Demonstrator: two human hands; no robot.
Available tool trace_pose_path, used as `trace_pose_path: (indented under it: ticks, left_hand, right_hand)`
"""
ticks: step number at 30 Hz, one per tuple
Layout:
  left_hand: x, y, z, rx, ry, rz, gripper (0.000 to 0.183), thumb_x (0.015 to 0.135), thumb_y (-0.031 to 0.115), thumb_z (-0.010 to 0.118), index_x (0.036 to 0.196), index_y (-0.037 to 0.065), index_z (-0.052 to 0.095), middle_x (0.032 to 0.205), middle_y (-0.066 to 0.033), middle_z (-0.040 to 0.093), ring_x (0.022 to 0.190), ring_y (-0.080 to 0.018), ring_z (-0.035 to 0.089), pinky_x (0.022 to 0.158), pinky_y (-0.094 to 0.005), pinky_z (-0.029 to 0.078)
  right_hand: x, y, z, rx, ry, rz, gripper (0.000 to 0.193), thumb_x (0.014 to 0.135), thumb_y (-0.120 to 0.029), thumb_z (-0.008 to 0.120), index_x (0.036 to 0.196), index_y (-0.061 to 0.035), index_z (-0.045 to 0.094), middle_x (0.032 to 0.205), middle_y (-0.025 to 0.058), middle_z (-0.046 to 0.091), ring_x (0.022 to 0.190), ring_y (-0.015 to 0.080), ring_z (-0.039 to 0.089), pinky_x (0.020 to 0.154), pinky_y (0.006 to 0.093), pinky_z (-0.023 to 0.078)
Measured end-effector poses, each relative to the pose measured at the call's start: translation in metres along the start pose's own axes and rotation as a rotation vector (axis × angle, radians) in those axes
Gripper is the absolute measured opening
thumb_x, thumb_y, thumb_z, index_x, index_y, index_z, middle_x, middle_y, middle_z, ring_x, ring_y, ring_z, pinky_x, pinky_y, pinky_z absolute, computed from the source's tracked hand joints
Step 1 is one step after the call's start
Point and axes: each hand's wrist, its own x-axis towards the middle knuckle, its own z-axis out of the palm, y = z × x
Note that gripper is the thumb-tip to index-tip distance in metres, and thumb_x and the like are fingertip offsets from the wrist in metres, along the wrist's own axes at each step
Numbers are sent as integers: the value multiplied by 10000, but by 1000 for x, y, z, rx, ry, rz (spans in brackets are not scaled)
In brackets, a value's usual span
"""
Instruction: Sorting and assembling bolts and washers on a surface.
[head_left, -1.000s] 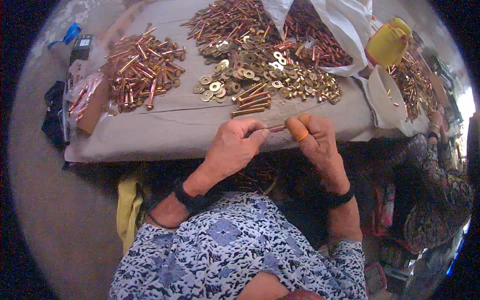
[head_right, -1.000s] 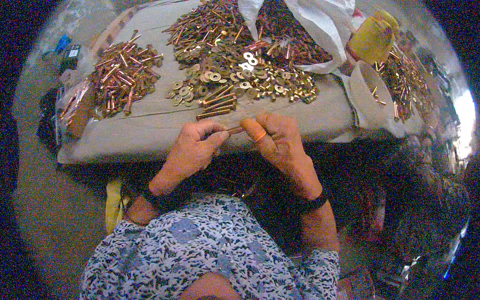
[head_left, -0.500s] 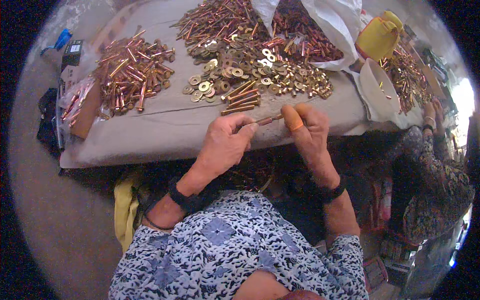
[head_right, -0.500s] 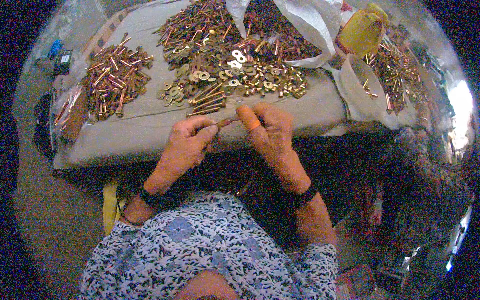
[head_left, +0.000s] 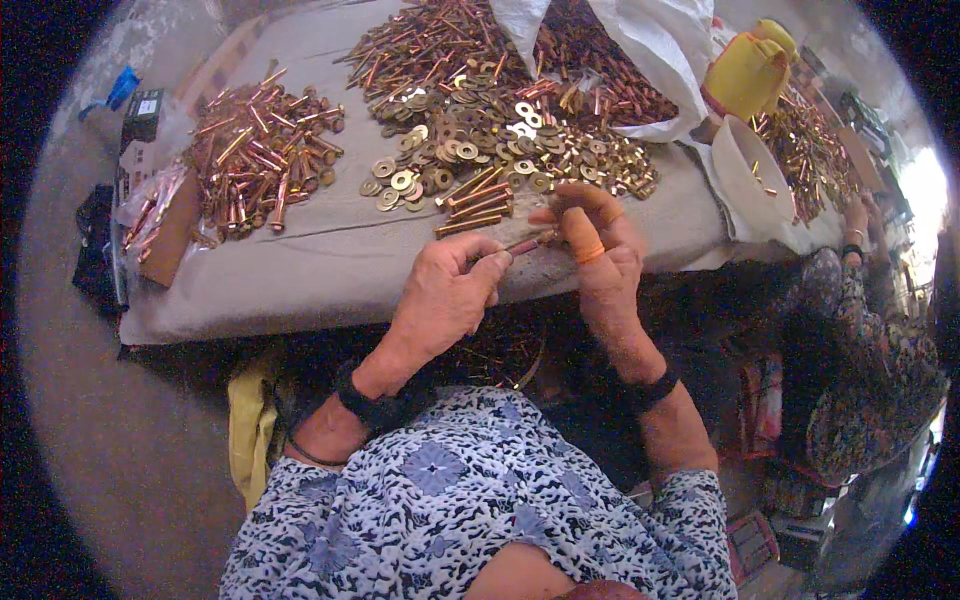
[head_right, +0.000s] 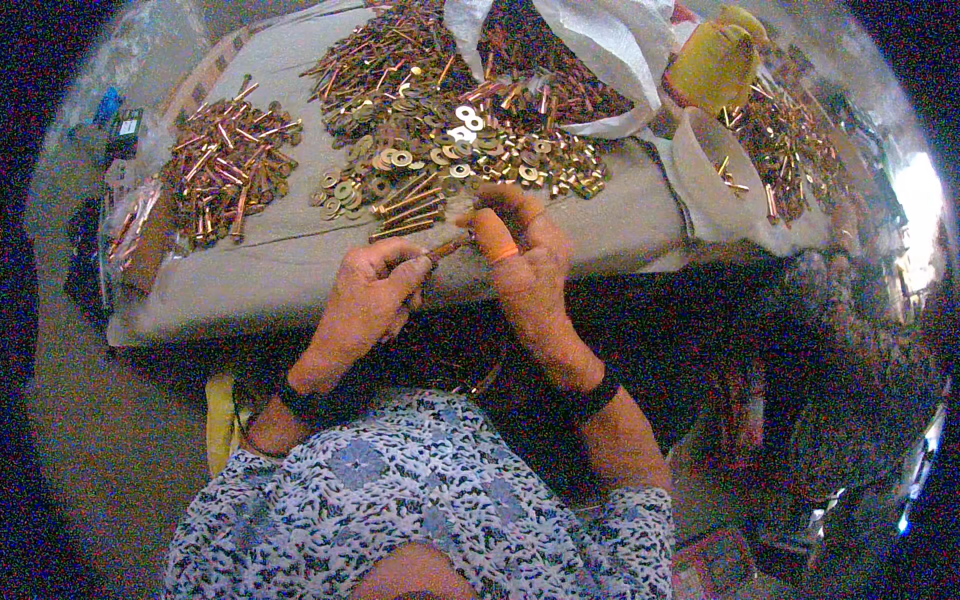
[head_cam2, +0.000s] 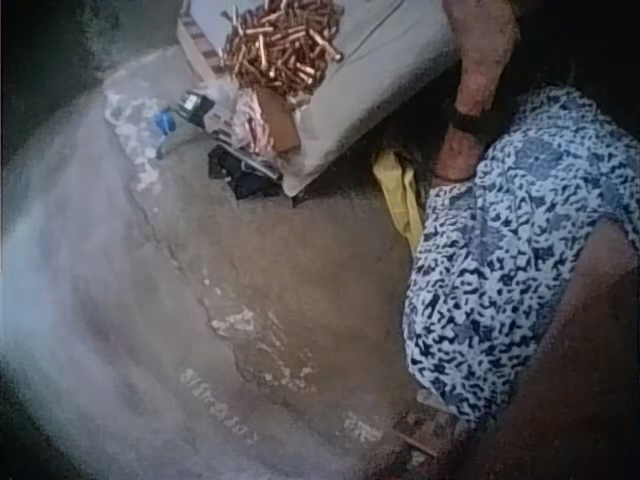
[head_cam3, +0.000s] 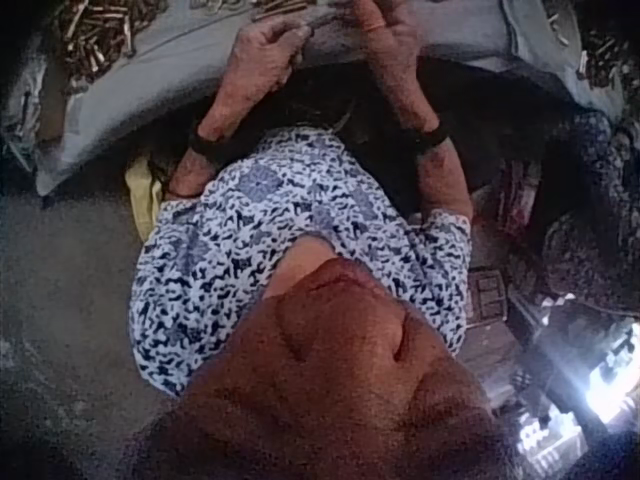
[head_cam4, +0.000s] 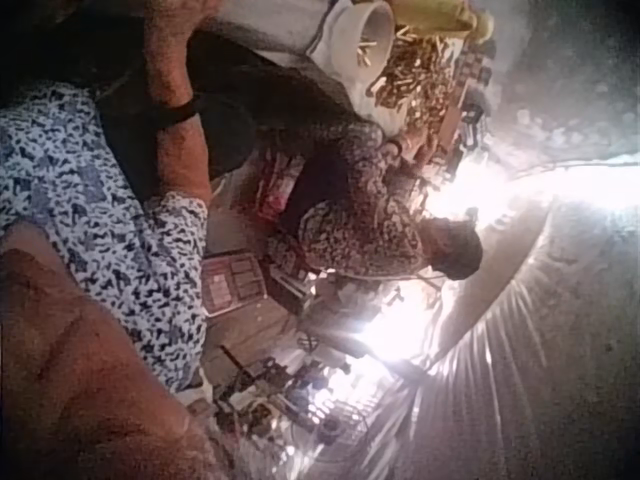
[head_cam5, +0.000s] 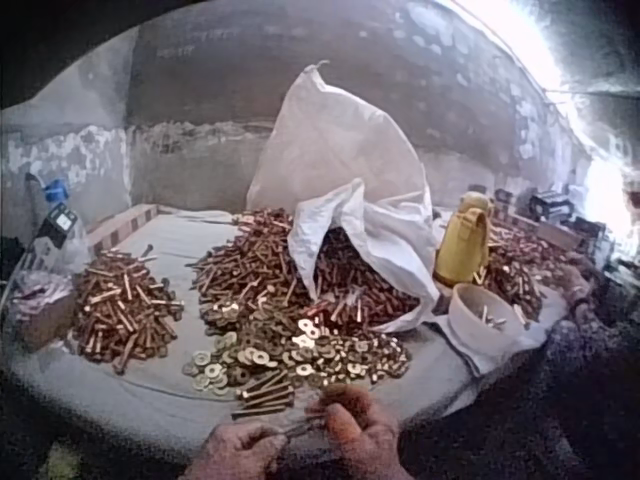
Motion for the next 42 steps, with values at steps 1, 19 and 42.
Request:
trace_pose_path:
  ticks: [1, 19, 42]
  left_hand:
    - [0, -1, 0, -4, 9, 9, 175, 847, 175, 508, 804, 15, 566, 534, 0, 492, 380, -52, 416, 336, -203, 317]
    - [4, -10, -16, -248, 76, 93, 169, 879, 190, 484, 864, 28, 528, 598, -10, 499, 359, -46, 403, 305, -183, 276]
    - [1, -17, -14, -108, -76, 99, 150, 863, 164, 477, 869, 29, 544, 571, -3, 499, 384, -45, 434, 322, -191, 327]
  right_hand:
    - [0, -5, 8, 174, -3, 17, 330, 879, -216, 486, 1111, 14, 443, 943, 116, 568, 891, 227, 575, 737, 301, 468]
    - [-9, -24, 3, 131, -44, 79, 191, 836, -67, 504, 990, 37, 549, 813, 99, 586, 599, 166, 605, 556, 264, 487]
    - [-6, -20, 12, -419, -30, -339, 174, 804, -160, 571, 686, -32, 575, 572, 11, 490, 550, 93, 450, 478, 265, 352]
